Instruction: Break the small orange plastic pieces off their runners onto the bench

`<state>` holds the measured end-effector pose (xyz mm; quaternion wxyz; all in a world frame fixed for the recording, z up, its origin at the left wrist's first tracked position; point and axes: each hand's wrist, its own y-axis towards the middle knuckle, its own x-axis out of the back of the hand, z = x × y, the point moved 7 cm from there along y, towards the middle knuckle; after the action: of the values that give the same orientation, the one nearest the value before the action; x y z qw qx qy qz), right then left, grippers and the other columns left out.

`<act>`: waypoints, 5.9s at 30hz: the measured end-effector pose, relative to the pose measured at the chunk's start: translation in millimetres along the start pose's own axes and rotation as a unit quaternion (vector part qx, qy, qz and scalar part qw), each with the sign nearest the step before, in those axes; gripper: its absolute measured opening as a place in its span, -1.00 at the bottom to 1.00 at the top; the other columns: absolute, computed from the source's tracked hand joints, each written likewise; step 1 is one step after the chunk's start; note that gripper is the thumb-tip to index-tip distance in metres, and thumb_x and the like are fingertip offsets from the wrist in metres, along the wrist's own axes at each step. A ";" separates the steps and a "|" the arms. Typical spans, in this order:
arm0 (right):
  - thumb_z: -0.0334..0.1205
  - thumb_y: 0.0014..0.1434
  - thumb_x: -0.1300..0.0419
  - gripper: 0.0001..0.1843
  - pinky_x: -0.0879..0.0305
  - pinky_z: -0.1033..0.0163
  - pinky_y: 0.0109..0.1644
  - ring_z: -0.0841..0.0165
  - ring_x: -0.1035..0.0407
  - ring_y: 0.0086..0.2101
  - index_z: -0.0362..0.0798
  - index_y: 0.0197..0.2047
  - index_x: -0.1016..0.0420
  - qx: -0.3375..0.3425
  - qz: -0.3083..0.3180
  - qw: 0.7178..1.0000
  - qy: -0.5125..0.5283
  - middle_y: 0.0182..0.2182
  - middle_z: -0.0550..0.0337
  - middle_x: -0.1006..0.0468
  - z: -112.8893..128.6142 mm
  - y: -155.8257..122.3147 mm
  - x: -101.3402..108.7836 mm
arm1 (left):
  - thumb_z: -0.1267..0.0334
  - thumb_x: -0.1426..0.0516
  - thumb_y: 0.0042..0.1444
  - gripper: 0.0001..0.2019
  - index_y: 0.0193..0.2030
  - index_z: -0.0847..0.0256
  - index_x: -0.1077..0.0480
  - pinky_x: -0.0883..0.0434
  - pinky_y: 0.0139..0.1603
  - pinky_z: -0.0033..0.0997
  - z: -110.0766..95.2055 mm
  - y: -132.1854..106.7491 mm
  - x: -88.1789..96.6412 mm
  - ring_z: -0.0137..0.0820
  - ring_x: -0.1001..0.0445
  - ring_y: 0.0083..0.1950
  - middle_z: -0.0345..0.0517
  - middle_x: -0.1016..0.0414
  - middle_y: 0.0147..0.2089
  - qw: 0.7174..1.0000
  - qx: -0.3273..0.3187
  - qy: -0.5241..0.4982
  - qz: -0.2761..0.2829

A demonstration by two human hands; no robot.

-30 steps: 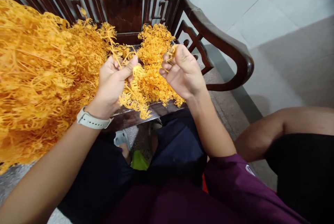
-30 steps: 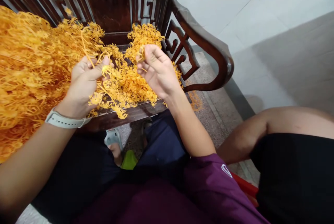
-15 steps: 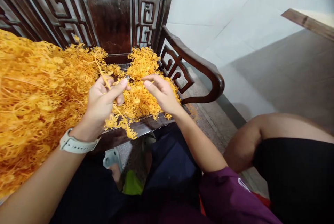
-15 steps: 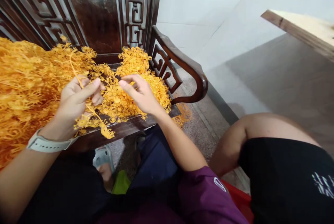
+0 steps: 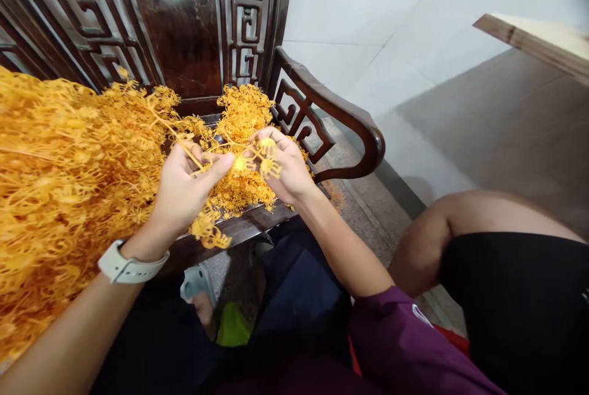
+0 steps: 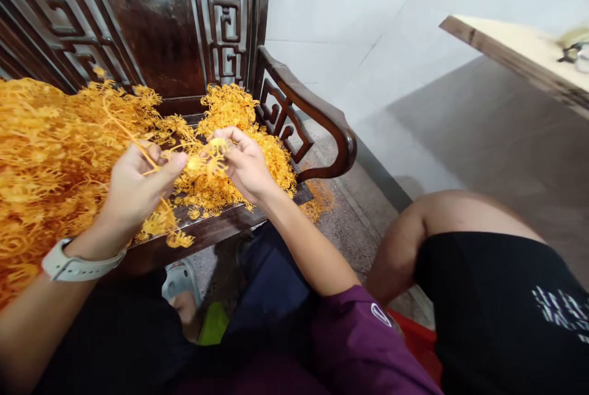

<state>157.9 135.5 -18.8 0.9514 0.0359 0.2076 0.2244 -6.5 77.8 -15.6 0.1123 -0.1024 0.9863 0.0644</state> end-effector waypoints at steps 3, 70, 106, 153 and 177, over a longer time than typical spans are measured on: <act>0.14 0.21 -0.48 -0.59 -0.44 0.22 -0.20 0.40 -0.42 -0.34 0.06 -0.21 -0.44 0.014 0.018 1.000 -0.016 -0.32 0.26 -0.56 1.2 -3.8 -5.7 | -0.10 -0.52 0.04 -0.40 -0.25 0.08 -0.18 -0.01 -0.68 -0.47 5.2 -2.2 -7.9 -0.59 -0.12 -0.69 -0.49 -0.22 -0.60 0.999 0.023 -0.034 0.018; 0.08 0.15 -0.55 -0.55 -0.25 0.29 -0.23 0.47 -0.30 -0.38 -0.10 -0.25 -0.52 -0.013 0.101 0.992 -0.072 -0.39 0.30 -0.48 -0.8 -9.9 -17.8 | 0.20 -0.67 -0.27 -0.31 -0.19 0.16 -0.29 -0.58 -0.17 -0.54 5.8 4.2 -4.6 -0.49 -0.64 -0.25 -0.21 -0.71 -0.25 0.995 0.028 -0.091 0.023; 0.19 0.25 -0.44 -0.48 -0.07 0.39 -0.45 0.52 0.05 -0.50 -0.02 -0.31 -0.31 -0.107 0.106 0.988 -0.023 -0.50 0.44 -0.09 -4.8 -19.2 -17.8 | 0.26 -0.63 -0.17 -0.41 -0.32 0.16 -0.27 -0.35 -0.28 -0.49 3.8 4.2 -15.0 -0.51 -0.39 -0.34 -0.33 -0.35 -0.39 0.993 0.002 -0.042 0.114; 0.13 0.27 -0.44 -0.56 0.19 0.26 -0.45 0.51 0.03 -0.51 -0.10 -0.33 -0.59 0.042 0.109 0.971 -0.210 -0.54 0.35 -0.25 8.8 -22.8 -14.6 | 0.17 -0.62 -0.18 -0.44 -0.31 0.11 -0.31 -0.44 -0.21 -0.36 -9.2 -1.1 -11.0 -0.37 -0.46 -0.31 -0.26 -0.38 -0.38 0.996 -0.033 0.032 0.078; 0.18 0.23 -0.45 -0.52 -0.54 0.15 -0.07 0.19 -0.50 -0.03 0.04 0.02 -0.52 0.041 -0.042 0.958 -0.280 -0.03 0.09 -0.59 4.7 -5.1 32.8 | 0.05 -0.54 0.01 -0.51 -0.13 0.10 -0.38 -0.56 -0.19 -0.25 13.7 29.5 20.8 -0.22 -0.66 -0.12 -0.16 -0.53 -0.24 0.965 -0.158 0.207 0.034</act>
<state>188.6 145.6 -27.8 0.9777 0.1281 -0.0569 0.1566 -29.9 104.6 -30.7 -0.1144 -0.0961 0.9682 0.2005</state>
